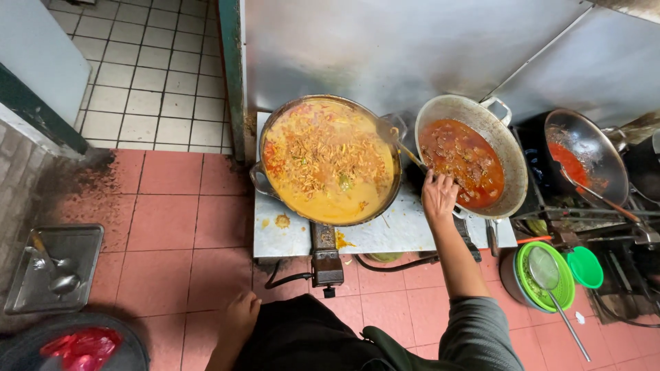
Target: Preparing mushrooms and stirring various dishes in large pots on a stove.
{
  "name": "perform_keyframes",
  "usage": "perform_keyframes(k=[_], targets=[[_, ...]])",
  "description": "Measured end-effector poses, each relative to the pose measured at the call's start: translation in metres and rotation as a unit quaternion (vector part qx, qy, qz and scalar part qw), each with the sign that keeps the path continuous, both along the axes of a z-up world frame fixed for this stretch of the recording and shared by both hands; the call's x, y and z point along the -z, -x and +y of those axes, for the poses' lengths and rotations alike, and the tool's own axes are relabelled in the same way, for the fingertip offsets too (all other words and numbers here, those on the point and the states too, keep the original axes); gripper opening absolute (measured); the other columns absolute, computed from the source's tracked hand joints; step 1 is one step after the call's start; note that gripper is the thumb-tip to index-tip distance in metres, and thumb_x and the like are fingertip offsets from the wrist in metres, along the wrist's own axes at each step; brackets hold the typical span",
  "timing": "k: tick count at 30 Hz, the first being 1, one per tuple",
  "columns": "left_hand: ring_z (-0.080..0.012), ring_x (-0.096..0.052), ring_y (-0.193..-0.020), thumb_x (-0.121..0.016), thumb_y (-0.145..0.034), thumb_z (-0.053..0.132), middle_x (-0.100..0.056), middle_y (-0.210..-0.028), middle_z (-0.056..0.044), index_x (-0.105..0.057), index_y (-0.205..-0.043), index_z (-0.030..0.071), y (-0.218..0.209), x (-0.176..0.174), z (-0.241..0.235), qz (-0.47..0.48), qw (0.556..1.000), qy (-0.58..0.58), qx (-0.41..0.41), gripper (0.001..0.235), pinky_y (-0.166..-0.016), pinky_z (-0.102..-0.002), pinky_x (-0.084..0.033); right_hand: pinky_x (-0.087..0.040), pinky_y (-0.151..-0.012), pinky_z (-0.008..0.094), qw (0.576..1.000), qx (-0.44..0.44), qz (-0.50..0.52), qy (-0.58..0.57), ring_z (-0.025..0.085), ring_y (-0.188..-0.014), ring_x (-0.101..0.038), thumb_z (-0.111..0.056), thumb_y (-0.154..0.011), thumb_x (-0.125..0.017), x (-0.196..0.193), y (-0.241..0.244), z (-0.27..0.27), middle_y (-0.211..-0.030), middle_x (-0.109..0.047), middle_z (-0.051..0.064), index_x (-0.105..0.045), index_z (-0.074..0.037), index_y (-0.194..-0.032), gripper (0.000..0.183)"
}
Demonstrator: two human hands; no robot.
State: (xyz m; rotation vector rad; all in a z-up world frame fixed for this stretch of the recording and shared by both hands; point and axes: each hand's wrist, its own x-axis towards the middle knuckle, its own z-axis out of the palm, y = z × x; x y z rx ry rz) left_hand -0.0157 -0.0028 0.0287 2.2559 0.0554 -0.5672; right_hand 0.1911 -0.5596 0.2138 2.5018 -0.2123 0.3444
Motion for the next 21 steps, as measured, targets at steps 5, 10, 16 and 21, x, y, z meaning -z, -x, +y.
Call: perform_keyframes(k=[5,10,16,21], targets=[[-0.0358,-0.066,-0.092,-0.057,-0.095,0.033,-0.07,-0.095,-0.012,-0.067,-0.094,0.008,0.003,-0.021,-0.002,-0.065,0.997,-0.031,0.0,0.027,-0.088,-0.05,-0.049,-0.054,-0.072,0.046,0.99,0.029,0.05,-0.125,0.033,-0.094,-0.069,-0.016,-0.093,-0.058,0.062,-0.023,-0.003,-0.1,-0.07,0.014,-0.066,-0.014,-0.132,0.04],[-0.0364,-0.066,-0.098,-0.058,-0.092,0.037,-0.07,-0.104,-0.01,-0.067,-0.096,0.011,0.012,-0.011,-0.01,-0.117,0.99,-0.065,-0.045,0.028,-0.083,-0.049,-0.053,-0.058,-0.077,0.048,0.954,0.045,0.037,-0.294,0.036,-0.09,-0.074,-0.023,-0.086,-0.063,0.079,-0.042,0.032,-0.103,-0.075,0.015,-0.071,-0.024,-0.128,0.043],[-0.0348,-0.066,-0.099,-0.057,-0.093,0.036,-0.07,-0.102,-0.01,-0.065,-0.094,0.011,0.01,-0.024,-0.01,-0.089,0.993,-0.048,-0.054,0.026,-0.084,-0.048,-0.053,-0.057,-0.088,0.046,0.89,0.17,0.092,-0.413,0.034,-0.102,-0.073,-0.038,-0.088,-0.067,0.054,-0.041,0.053,-0.11,-0.076,0.015,-0.074,-0.033,-0.125,0.038],[-0.0367,-0.066,-0.096,-0.059,-0.092,0.033,-0.07,-0.099,-0.011,-0.064,-0.091,0.011,0.003,-0.026,-0.006,-0.117,0.991,-0.052,-0.042,0.023,-0.082,-0.05,-0.053,-0.056,-0.088,0.046,0.879,0.146,0.068,-0.448,0.034,-0.104,-0.072,-0.036,-0.088,-0.069,0.041,-0.02,0.045,-0.111,-0.077,0.012,-0.073,-0.036,-0.128,0.04]])
